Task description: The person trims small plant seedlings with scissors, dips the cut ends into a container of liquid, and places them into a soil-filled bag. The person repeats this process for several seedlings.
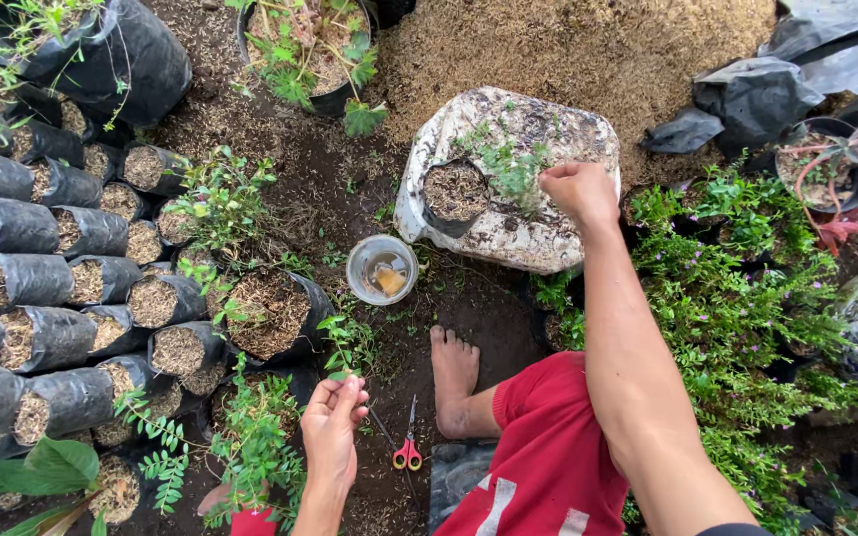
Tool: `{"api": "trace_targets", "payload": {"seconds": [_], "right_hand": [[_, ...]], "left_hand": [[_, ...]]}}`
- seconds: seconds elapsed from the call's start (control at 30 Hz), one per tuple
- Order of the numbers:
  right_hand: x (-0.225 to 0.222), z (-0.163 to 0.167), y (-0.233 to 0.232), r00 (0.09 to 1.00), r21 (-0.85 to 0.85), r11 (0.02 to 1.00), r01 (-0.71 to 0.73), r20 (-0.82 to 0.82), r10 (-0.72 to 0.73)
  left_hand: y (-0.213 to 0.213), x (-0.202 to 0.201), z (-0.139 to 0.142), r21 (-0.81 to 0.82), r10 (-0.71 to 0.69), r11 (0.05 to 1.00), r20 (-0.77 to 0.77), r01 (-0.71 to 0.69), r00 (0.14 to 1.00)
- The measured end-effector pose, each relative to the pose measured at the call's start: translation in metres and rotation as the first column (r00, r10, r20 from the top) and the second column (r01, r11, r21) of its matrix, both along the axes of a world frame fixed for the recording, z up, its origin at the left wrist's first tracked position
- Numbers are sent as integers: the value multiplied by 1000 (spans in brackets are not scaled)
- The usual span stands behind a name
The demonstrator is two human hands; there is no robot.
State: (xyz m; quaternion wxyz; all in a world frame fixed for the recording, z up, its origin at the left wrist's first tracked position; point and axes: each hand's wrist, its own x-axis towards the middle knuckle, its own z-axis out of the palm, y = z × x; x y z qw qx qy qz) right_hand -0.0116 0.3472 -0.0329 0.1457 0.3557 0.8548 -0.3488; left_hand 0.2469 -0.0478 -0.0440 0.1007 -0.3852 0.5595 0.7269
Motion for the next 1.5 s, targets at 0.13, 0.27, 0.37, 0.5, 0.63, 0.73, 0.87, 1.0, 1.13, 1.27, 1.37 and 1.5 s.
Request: {"api": "trace_targets", "payload": {"seconds": [0.13,0.27,0.37,0.5,0.63,0.73,0.87,1.0,1.13,1.27,1.37,1.5], "right_hand": [[-4,14,14,999,131,991,5,-47,1],[-3,16,19,999,107,993,-43,-20,45],[-1,9,14,995,73,993,-97,1,97],[-3,3,11,992,49,991,-121,-14,122],[-1,8,8,994,13,995,-95,-45,96],[-2,18,4,997,-16,997,-78,-25,77],[-5,31,0,993,30,993,-117,-6,117],[-8,37,-3,996,30,996,-85,-2,85],[-8,40,-1,998,0,999,-44,33,44],[-7,46,-1,998,-26,999,-33,43,35],[-6,50,-3,999,-32,999,-16,50,17],[-6,53,-3,999,-43,999,30,32,-28]], "left_hand": [[4,-3,2,11,-3,1000,-32,4,999],[11,-5,6,-15,-53,999,-54,52,997],[15,-6,8,-20,-69,997,-71,68,995],[16,-7,8,-8,-61,998,-82,60,995],[16,-5,8,-22,-69,997,-56,68,996],[17,-2,8,-18,-61,998,-49,60,997],[18,0,7,-8,-64,998,-49,63,997],[20,2,7,-1,-65,998,-50,65,997],[22,3,6,-6,-74,997,-48,74,996],[23,1,8,0,-75,997,-63,75,995],[22,0,10,1,-70,998,-56,70,996],[22,0,11,7,-71,997,-62,72,996]]}}
